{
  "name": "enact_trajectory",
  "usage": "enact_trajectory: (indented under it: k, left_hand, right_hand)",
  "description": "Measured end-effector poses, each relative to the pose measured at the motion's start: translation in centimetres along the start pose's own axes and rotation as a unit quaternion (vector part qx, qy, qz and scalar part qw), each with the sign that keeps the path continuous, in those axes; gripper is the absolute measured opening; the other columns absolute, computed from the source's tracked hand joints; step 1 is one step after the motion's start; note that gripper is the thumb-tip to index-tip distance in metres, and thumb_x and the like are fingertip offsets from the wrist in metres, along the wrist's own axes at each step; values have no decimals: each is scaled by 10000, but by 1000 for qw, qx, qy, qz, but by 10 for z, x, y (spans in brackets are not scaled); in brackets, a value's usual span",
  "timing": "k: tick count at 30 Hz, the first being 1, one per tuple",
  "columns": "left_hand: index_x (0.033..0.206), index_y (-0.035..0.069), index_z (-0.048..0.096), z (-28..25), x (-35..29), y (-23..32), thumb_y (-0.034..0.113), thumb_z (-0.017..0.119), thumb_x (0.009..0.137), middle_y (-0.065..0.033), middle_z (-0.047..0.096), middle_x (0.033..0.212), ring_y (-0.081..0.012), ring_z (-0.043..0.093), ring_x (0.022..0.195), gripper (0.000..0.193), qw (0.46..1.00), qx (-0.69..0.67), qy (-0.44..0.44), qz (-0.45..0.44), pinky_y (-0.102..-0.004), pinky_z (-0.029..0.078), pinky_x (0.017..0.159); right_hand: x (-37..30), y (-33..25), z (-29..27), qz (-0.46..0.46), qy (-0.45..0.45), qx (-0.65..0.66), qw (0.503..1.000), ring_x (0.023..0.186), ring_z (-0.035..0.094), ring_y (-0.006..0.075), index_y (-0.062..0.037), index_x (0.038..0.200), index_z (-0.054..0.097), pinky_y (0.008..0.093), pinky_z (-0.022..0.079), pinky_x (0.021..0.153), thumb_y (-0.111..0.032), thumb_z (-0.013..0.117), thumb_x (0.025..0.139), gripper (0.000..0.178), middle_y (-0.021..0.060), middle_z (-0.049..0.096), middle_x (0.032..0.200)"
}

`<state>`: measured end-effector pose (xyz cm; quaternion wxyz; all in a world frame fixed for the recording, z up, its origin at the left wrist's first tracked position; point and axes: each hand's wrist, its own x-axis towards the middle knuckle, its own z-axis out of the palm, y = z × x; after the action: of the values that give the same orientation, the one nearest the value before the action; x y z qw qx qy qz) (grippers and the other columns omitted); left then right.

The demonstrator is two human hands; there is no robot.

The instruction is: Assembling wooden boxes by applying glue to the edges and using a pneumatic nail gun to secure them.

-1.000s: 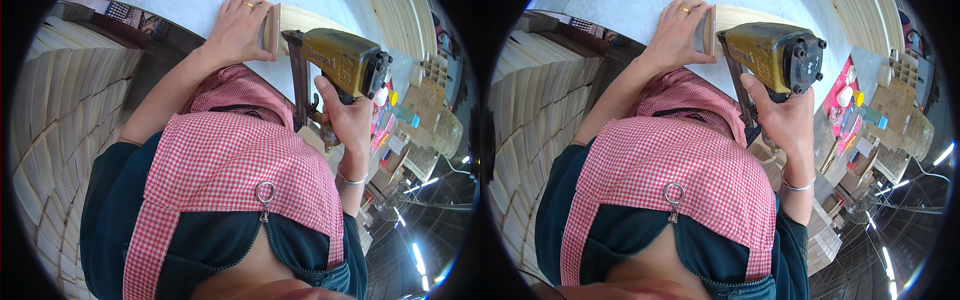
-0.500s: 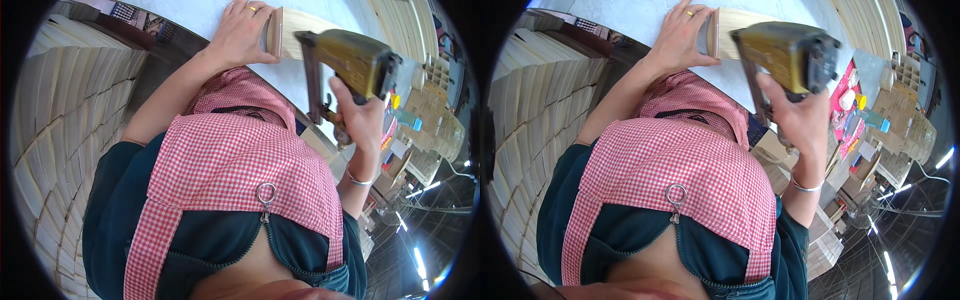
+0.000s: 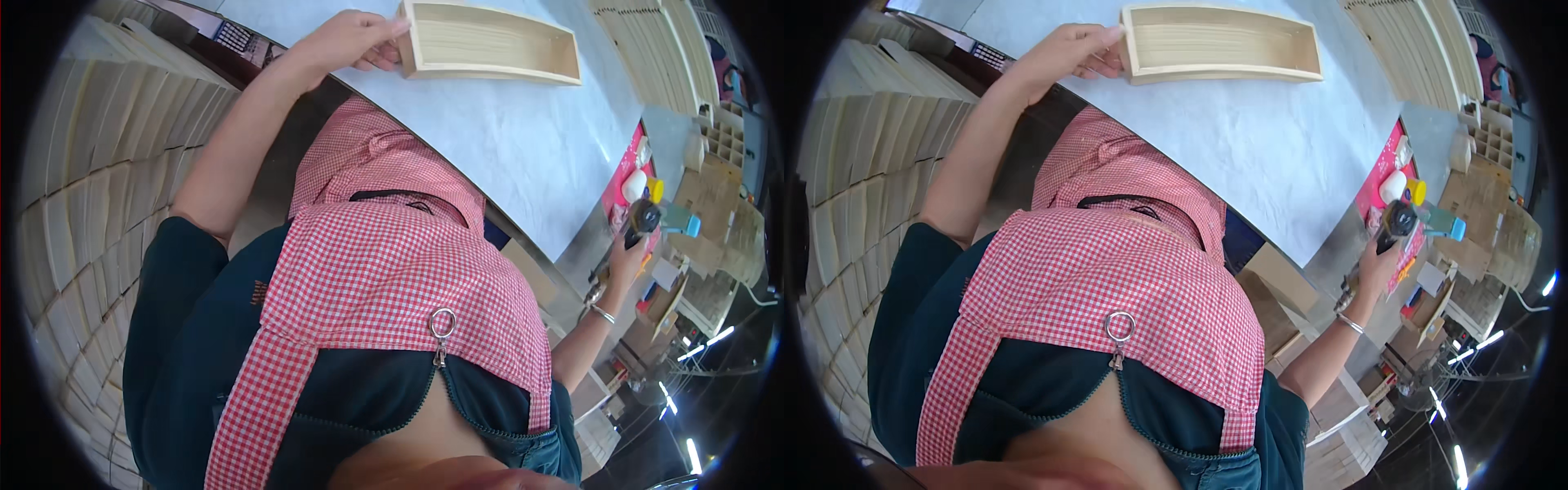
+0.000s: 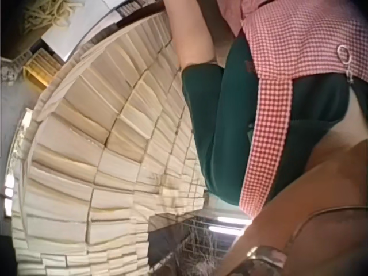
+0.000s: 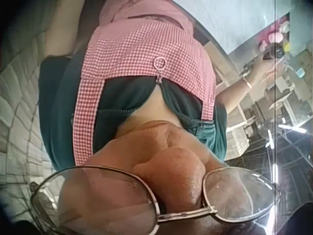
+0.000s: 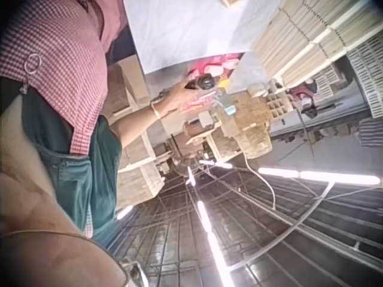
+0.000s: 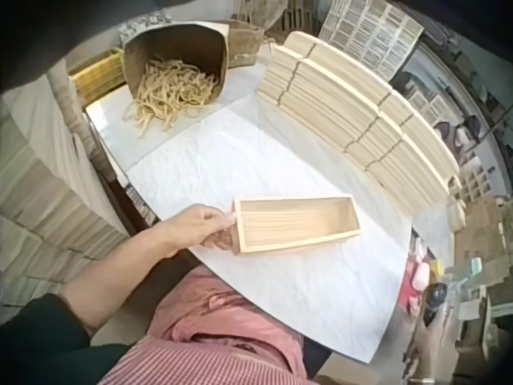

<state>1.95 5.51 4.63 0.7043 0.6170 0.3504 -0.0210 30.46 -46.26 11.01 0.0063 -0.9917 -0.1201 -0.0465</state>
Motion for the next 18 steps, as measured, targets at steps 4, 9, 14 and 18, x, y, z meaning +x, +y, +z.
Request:
enact_trajectory:
  k: [4, 9, 14, 18]
  left_hand:
    - [1230, -1, 609, 12, -4, -27, 382, 702, 933, -106, 679, 1038, -175, 665, 843, 493, 987, -115, 63, 92, -244, 533, 769]
    - [1240, -23, 586, 22, 1, -28, 320, 713, 940, -110, 662, 1003, -154, 659, 844, 473, 975, -177, 100, 86, -201, 521, 776]
    - [1183, -18, 598, 48, -4, -15, 240, 714, 944, -104, 650, 963, -132, 640, 821, 370, 982, -121, 137, 41, -196, 509, 753]
    - [1101, 3, 619, 48, -11, -19, 214, 709, 947, -74, 628, 904, -108, 605, 774, 277, 975, -156, 159, 6, -203, 499, 700]
  right_hand:
    - [14, 84, 58, -8, -24, -19, 1000, 997, 666, 427, 54, 1302, 532, 442, 528, 860, -237, 654, 888, 521, 272, 678, 1104]
    - [8, 94, 89, 30, -13, -71, 997, 979, 667, 431, 63, 1250, 575, 446, 531, 848, -283, 667, 887, 509, 270, 679, 1105]
    - [17, 43, 62, 30, -61, -7, 998, 957, 672, 411, 62, 1181, 636, 433, 535, 848, -298, 715, 866, 485, 248, 687, 1117]
    - [31, -50, 37, -133, 92, 75, 984, 1017, 665, 363, 57, 1179, 656, 402, 522, 901, -279, 753, 859, 474, 226, 689, 1137]
